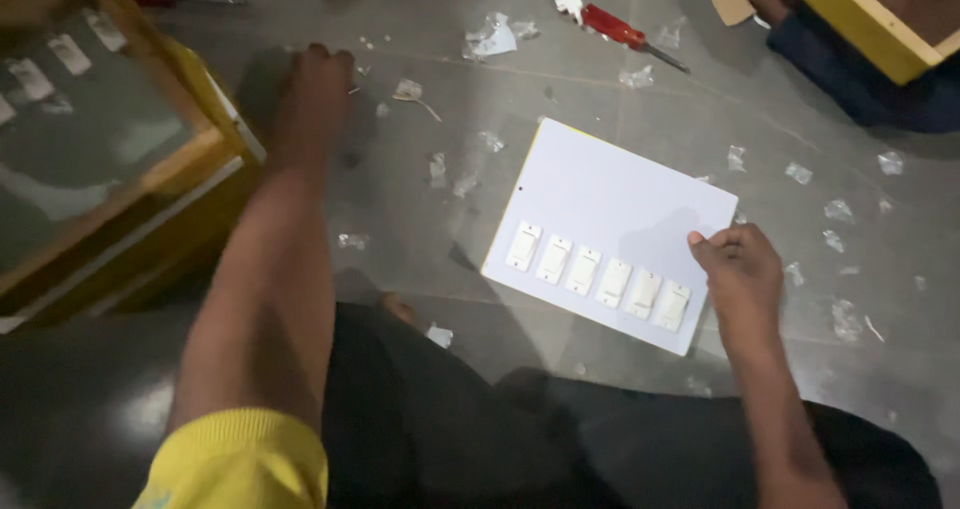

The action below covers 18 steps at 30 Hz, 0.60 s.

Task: The person sits on the floor and assembles white plastic electrical components onto a white panel, then places the panel into a wooden box. They repeat this process with multiple panels, handling small plastic parts and using a screwdriver to secure components.

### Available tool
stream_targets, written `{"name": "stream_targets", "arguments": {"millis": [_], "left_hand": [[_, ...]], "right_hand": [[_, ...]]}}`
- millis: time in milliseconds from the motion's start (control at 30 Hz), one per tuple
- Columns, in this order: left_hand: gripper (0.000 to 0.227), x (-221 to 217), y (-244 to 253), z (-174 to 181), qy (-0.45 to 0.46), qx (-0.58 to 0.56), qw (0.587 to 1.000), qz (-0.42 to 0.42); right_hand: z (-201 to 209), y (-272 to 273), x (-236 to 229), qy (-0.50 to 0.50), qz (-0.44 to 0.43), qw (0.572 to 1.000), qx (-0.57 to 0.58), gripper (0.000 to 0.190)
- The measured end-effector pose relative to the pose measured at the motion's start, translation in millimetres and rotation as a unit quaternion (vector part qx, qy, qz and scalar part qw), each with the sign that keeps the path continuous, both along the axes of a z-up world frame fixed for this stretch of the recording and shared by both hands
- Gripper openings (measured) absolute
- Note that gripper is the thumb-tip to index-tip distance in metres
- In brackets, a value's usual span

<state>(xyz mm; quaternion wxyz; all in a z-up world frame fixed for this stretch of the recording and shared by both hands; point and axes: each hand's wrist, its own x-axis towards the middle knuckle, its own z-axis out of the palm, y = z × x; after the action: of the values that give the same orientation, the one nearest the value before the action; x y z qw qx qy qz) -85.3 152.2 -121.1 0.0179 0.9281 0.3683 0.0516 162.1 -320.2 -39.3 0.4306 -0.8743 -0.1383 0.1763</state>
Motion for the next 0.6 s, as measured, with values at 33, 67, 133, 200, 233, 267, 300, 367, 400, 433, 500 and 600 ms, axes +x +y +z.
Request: {"name": "stream_targets", "arguments": {"millis": [33, 67, 133, 200, 233, 267, 300, 367, 400, 433, 500, 600], "left_hand": [[0.013, -1.2, -0.2, 0.7, -0.004, 0.008, 1.0, -0.002], [0.012, -1.8, -0.4, 0.9, -0.009, 0.016, 1.0, -0.003], [0.015, 4.0, 1.3, 0.8, -0.03, 0.011, 0.999, -0.007], [0.019, -1.6, -8.1, -5.3, -0.032, -0.003, 0.999, -0.005], [0.021, -1.0, -9.9, -4.7, -0.028, -0.006, 1.0, 0.0], [0.022, -1.8, -13.1, -2.9, -0.023, -0.01, 1.0, 0.004], [0.023, 0.4, -18.7, -1.7, -0.03, -0.003, 0.999, 0.013], [0.025, 6.0, -28.1, 2.9, -0.045, 0.012, 0.999, 0.029], [0.023, 10.6, -26.6, 7.0, -0.045, 0.036, 0.998, 0.018], [0.02, 13.2, -32.8, 2.9, -0.042, 0.051, 0.998, 0.005], [0.017, 15.3, -36.2, -9.7, -0.04, 0.045, 0.998, -0.002], [0.019, 14.8, -19.5, -28.2, -0.02, 0.003, 1.0, 0.011]], "right_hand": [[-0.7, 0.1, 0.1, -0.006, 0.008, 1.0, 0.007, 0.023], [-1.1, -1.5, 0.8, -0.011, 0.017, 1.0, 0.013, 0.024], [-5.1, -4.3, 4.6, -0.064, 0.063, 0.994, 0.069, 0.023], [-9.5, -14.1, 1.4, -0.077, 0.079, 0.989, 0.095, 0.022], [-11.3, -14.3, -0.9, -0.068, 0.07, 0.99, 0.101, 0.021], [-11.4, -15.2, -4.1, -0.059, 0.061, 0.991, 0.108, 0.021], [-9.2, -16.6, -4.5, -0.07, 0.063, 0.99, 0.105, 0.021], [-4.0, -15.3, -6.4, -0.091, 0.066, 0.988, 0.101, 0.022], [-2.4, -12.7, -5.9, -0.08, 0.068, 0.989, 0.105, 0.021], [-2.6, -17.3, -7.3, -0.066, 0.069, 0.99, 0.101, 0.02], [-6.9, -24.2, -7.6, -0.051, 0.07, 0.992, 0.087, 0.02], [-14.0, -19.1, -2.6, -0.037, 0.079, 0.992, 0.091, 0.021]]}}
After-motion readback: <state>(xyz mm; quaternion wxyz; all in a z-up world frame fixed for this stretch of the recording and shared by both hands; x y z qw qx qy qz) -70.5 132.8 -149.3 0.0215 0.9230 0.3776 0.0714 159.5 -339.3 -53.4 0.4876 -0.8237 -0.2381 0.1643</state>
